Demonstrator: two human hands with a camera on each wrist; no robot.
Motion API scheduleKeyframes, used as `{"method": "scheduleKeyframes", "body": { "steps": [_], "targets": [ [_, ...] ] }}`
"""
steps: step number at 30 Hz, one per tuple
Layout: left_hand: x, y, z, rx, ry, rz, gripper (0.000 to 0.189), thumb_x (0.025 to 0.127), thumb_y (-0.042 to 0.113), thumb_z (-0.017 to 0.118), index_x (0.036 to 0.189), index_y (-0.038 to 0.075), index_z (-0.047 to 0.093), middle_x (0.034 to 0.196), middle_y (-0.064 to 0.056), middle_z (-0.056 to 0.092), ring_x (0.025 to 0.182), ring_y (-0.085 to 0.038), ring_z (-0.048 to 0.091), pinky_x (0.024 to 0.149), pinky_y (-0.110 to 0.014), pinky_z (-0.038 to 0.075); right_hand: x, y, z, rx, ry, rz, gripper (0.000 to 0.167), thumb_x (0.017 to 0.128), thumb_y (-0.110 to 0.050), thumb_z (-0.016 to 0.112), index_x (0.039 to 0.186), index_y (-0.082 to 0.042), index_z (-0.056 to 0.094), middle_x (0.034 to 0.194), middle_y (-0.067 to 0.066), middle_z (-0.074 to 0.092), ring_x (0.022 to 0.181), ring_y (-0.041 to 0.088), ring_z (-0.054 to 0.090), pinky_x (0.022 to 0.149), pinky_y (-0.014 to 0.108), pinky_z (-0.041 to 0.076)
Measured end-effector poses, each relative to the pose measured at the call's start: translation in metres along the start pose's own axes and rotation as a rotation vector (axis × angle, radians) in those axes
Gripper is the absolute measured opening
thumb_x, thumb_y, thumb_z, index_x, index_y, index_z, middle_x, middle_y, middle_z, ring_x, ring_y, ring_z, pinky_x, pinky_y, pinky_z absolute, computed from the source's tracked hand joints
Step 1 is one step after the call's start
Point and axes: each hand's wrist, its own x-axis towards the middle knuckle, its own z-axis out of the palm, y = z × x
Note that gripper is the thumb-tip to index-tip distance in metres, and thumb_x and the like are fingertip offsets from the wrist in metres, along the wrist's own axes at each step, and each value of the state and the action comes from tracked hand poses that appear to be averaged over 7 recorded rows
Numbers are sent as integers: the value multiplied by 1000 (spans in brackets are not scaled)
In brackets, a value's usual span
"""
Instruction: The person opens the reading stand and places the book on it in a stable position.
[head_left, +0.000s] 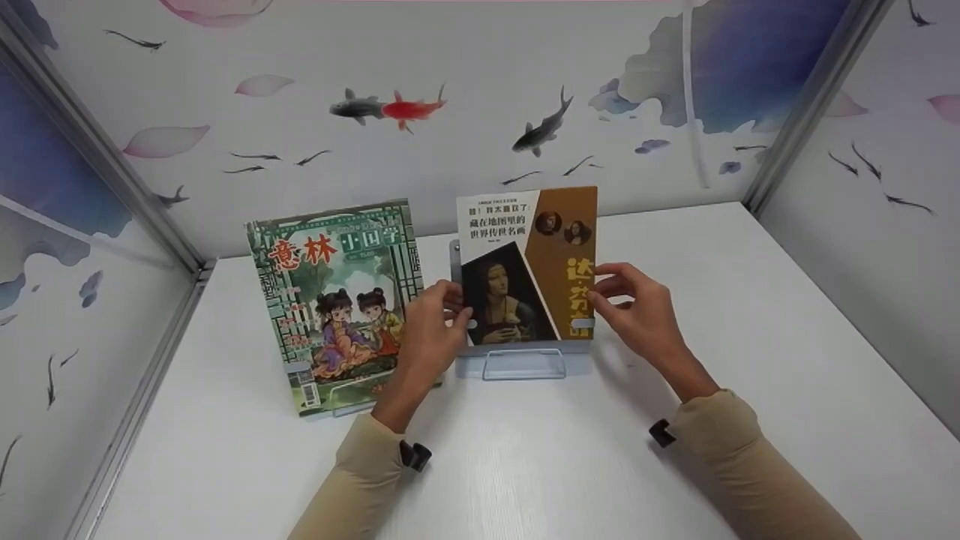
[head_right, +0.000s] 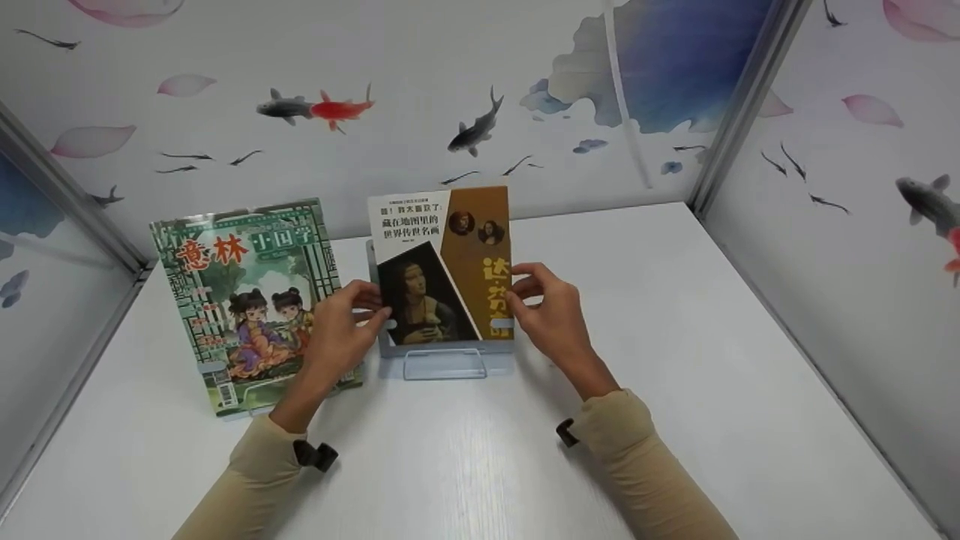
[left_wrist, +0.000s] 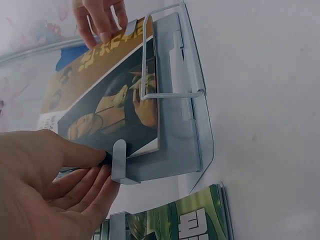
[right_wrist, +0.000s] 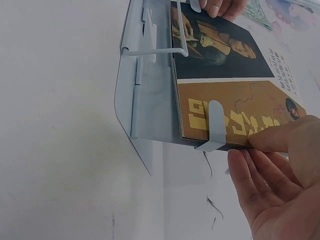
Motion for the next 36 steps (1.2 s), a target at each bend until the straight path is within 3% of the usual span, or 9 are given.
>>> {"method": "scheduleKeyframes", "body": {
  "steps": [8, 17, 29, 36],
  "targets": [
    [0, 1, 1, 39, -16, -28, 28, 98, 2, 78, 124, 5, 68, 112, -9, 73, 100, -19, 74, 92, -36, 65, -2, 1, 0, -4, -30, 24, 33, 100, -10, 78, 131, -12, 68, 108, 7, 81, 101, 23, 79, 81, 21, 63],
    [0, 1, 0, 30, -13, -15, 32, 95, 0, 81, 124, 4, 68, 111, -10, 74, 99, -20, 73, 90, -35, 65, -4, 2, 1, 7, -48, 35, 34, 99, -11, 79, 131, -11, 67, 111, 8, 80, 102, 23, 78, 82, 24, 64],
    [-1, 6, 0, 58, -55, -9, 36, 98, 2, 78, 130, 3, 62, 114, -12, 73, 102, -22, 73, 91, -37, 64, -5, 3, 1, -9, -90, 81, 35, 98, -11, 80, 130, -9, 64, 113, 9, 78, 104, 25, 78, 92, 44, 67],
    [-3, 9, 2, 121, -44, -27, 35, 96, 1, 80, 127, 3, 63, 115, -13, 71, 105, -24, 70, 92, -37, 63, -6, 3, 1, -7, -101, 84, 36, 99, -12, 80, 131, -10, 63, 114, 9, 78, 105, 24, 78, 91, 44, 67]
  ]
}}
